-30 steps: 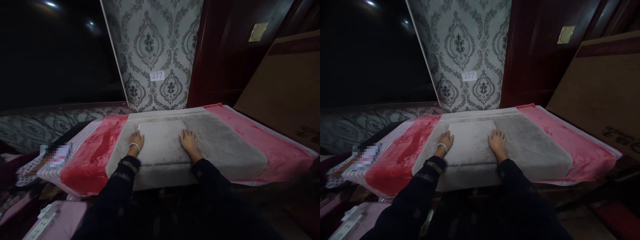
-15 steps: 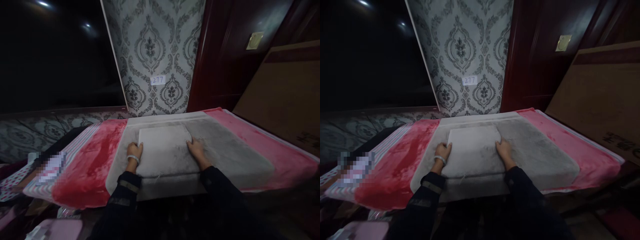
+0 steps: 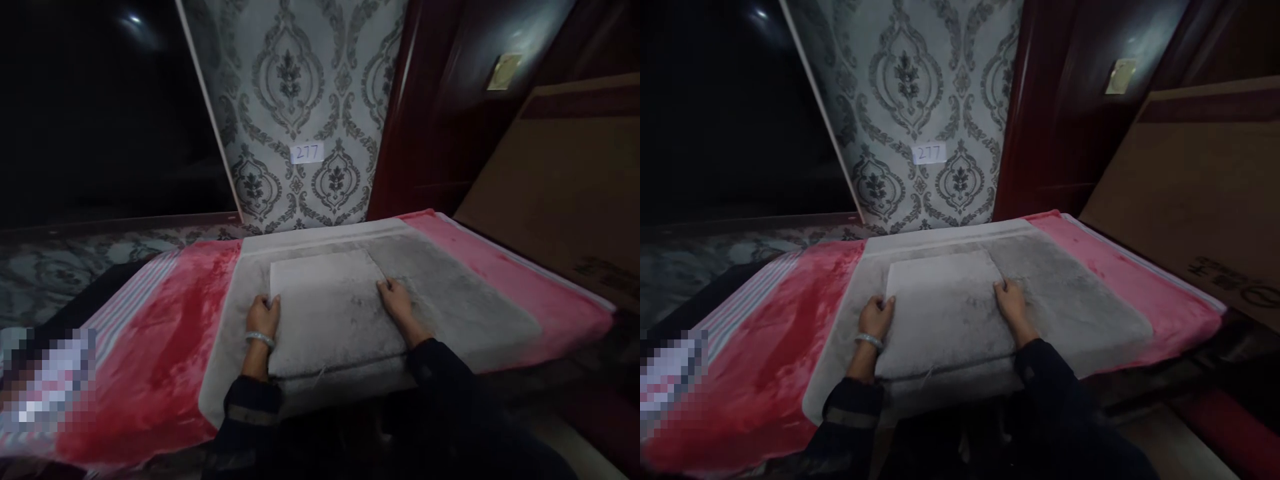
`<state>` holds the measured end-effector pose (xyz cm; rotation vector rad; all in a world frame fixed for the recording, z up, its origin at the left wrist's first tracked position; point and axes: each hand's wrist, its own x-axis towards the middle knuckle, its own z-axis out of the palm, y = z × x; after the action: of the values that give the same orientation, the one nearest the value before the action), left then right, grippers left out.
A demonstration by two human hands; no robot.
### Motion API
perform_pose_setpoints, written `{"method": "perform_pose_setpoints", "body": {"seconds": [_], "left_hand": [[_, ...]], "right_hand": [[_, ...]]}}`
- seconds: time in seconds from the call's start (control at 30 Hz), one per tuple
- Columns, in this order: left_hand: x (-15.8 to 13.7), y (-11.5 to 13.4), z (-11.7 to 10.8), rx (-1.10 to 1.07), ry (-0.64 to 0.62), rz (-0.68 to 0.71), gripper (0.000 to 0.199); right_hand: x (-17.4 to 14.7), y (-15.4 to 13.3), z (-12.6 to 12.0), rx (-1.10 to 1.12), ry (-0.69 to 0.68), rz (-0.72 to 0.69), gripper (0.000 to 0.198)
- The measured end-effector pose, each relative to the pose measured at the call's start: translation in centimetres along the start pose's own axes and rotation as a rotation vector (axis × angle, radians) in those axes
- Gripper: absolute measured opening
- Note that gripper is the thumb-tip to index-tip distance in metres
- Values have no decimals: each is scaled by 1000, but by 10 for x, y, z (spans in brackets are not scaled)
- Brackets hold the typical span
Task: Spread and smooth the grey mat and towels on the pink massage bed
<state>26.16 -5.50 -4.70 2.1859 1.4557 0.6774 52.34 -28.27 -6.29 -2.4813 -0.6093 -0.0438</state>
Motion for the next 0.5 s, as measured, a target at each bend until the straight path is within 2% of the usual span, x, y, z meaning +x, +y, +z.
{"method": "perform_pose_setpoints", "body": {"seconds": [0.17, 0.33, 0.5], "left_hand": [[8, -11, 7, -167, 12, 44, 51], [6, -16, 13, -256, 42, 77, 64], [6, -11, 11, -390, 15, 116, 65]], "right_hand": [[-2, -12, -7, 56, -39, 113, 51], [-1, -15, -11, 83, -39, 86, 49], [0, -16, -12, 51, -51, 106, 49]]}}
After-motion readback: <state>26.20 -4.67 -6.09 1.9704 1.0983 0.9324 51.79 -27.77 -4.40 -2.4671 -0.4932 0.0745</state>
